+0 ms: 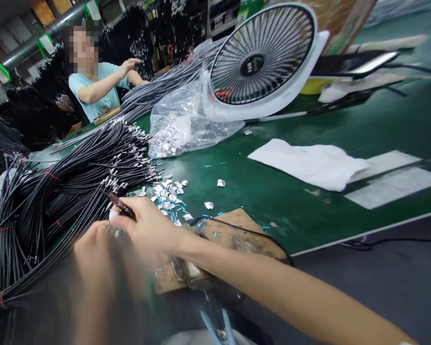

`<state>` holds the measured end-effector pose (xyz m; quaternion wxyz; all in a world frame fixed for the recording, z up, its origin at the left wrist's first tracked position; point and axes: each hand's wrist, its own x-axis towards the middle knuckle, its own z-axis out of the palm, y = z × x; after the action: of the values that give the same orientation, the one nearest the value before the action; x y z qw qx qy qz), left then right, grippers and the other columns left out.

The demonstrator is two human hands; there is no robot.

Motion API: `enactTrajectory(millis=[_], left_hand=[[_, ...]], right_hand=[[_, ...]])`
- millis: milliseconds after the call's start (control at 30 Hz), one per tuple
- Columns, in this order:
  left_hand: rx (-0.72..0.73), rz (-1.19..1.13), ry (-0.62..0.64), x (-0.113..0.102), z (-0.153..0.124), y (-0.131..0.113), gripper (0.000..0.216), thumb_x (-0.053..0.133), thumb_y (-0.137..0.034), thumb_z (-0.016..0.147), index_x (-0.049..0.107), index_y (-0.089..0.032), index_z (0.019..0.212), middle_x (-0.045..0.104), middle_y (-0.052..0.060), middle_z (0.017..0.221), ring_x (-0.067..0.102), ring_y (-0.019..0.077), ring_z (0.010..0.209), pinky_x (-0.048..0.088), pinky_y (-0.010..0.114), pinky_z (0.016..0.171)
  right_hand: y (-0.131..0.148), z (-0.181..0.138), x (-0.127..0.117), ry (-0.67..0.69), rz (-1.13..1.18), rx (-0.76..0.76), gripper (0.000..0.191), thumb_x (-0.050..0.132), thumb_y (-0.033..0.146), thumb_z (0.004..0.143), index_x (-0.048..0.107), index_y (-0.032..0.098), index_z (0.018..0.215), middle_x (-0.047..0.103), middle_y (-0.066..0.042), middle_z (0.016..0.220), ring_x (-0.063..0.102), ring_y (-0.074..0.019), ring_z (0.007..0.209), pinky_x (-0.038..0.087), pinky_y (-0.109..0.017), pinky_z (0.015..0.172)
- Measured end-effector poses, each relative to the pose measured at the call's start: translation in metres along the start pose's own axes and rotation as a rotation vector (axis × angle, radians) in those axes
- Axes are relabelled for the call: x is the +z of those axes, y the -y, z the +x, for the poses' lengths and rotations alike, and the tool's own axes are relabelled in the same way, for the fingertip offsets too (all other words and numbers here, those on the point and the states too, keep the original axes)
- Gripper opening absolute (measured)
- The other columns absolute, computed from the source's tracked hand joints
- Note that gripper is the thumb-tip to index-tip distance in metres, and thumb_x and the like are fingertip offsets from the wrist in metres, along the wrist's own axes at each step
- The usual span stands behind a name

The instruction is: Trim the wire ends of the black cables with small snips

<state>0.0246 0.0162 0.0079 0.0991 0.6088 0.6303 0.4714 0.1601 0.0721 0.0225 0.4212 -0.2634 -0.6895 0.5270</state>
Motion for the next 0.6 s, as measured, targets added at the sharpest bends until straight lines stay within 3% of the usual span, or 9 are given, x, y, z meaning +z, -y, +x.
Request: enactTrajectory(millis=[67, 167, 300, 333, 500, 600], left_hand=[[-0.053, -0.031, 0.100, -0.004, 0.001, -0.001, 0.034, 0.044, -0.029, 0.087, 0.058, -0.016, 0.058, 0.050, 0.000, 0.050, 0.043, 0.0105, 0.047, 0.032, 0.021, 0.045], [-0.064, -0.080, 0.174, -0.006, 0.000, -0.002, 0.039, 0.043, -0.032, 0.087, 0.050, -0.016, 0.052, 0.046, 0.000, 0.050, 0.040, 0.0102, 0.048, 0.030, 0.021, 0.045], [-0.092, -0.173, 0.190, -0.005, -0.002, 0.000, 0.042, 0.043, -0.038, 0.087, 0.042, -0.018, 0.051, 0.039, -0.001, 0.049, 0.036, 0.0102, 0.049, 0.032, 0.022, 0.047], [-0.107, -0.187, 0.180, -0.005, -0.002, 0.001, 0.043, 0.044, -0.039, 0.087, 0.041, -0.018, 0.050, 0.038, -0.001, 0.049, 0.035, 0.0101, 0.048, 0.031, 0.022, 0.047], [-0.126, -0.205, 0.104, -0.006, -0.003, 0.005, 0.044, 0.044, -0.043, 0.087, 0.043, -0.018, 0.051, 0.038, -0.001, 0.049, 0.033, 0.0106, 0.047, 0.030, 0.023, 0.046], [-0.092, -0.182, 0.105, -0.005, -0.004, 0.005, 0.042, 0.044, -0.042, 0.087, 0.045, -0.018, 0.052, 0.041, 0.000, 0.050, 0.037, 0.0109, 0.049, 0.031, 0.023, 0.047]], right_hand=[[-0.002, -0.003, 0.003, -0.024, -0.147, -0.194, 0.013, 0.044, 0.008, 0.077, 0.043, 0.018, 0.068, 0.045, 0.001, 0.065, 0.041, -0.0115, 0.060, 0.033, -0.024, 0.055], [-0.004, -0.006, 0.000, -0.178, -0.431, -0.426, 0.017, 0.040, 0.002, 0.073, 0.045, 0.018, 0.072, 0.046, -0.002, 0.069, 0.042, -0.0138, 0.061, 0.032, -0.026, 0.054], [-0.001, -0.004, -0.012, -0.551, -0.539, -0.419, 0.018, 0.042, 0.005, 0.081, 0.045, 0.020, 0.072, 0.046, -0.002, 0.070, 0.046, -0.0148, 0.064, 0.036, -0.027, 0.058], [0.000, -0.003, -0.013, -0.580, -0.514, -0.389, 0.017, 0.043, 0.008, 0.084, 0.045, 0.020, 0.072, 0.048, -0.002, 0.070, 0.047, -0.0146, 0.065, 0.036, -0.026, 0.059], [0.002, 0.000, -0.007, -0.244, -0.348, -0.248, 0.028, 0.047, 0.022, 0.091, 0.050, 0.017, 0.064, 0.047, 0.002, 0.059, 0.043, -0.0106, 0.055, 0.033, -0.024, 0.055], [0.002, -0.001, 0.000, -0.158, -0.278, -0.169, 0.019, 0.063, 0.020, 0.081, 0.055, 0.016, 0.064, 0.049, 0.004, 0.058, 0.042, -0.0092, 0.055, 0.032, -0.023, 0.056]])
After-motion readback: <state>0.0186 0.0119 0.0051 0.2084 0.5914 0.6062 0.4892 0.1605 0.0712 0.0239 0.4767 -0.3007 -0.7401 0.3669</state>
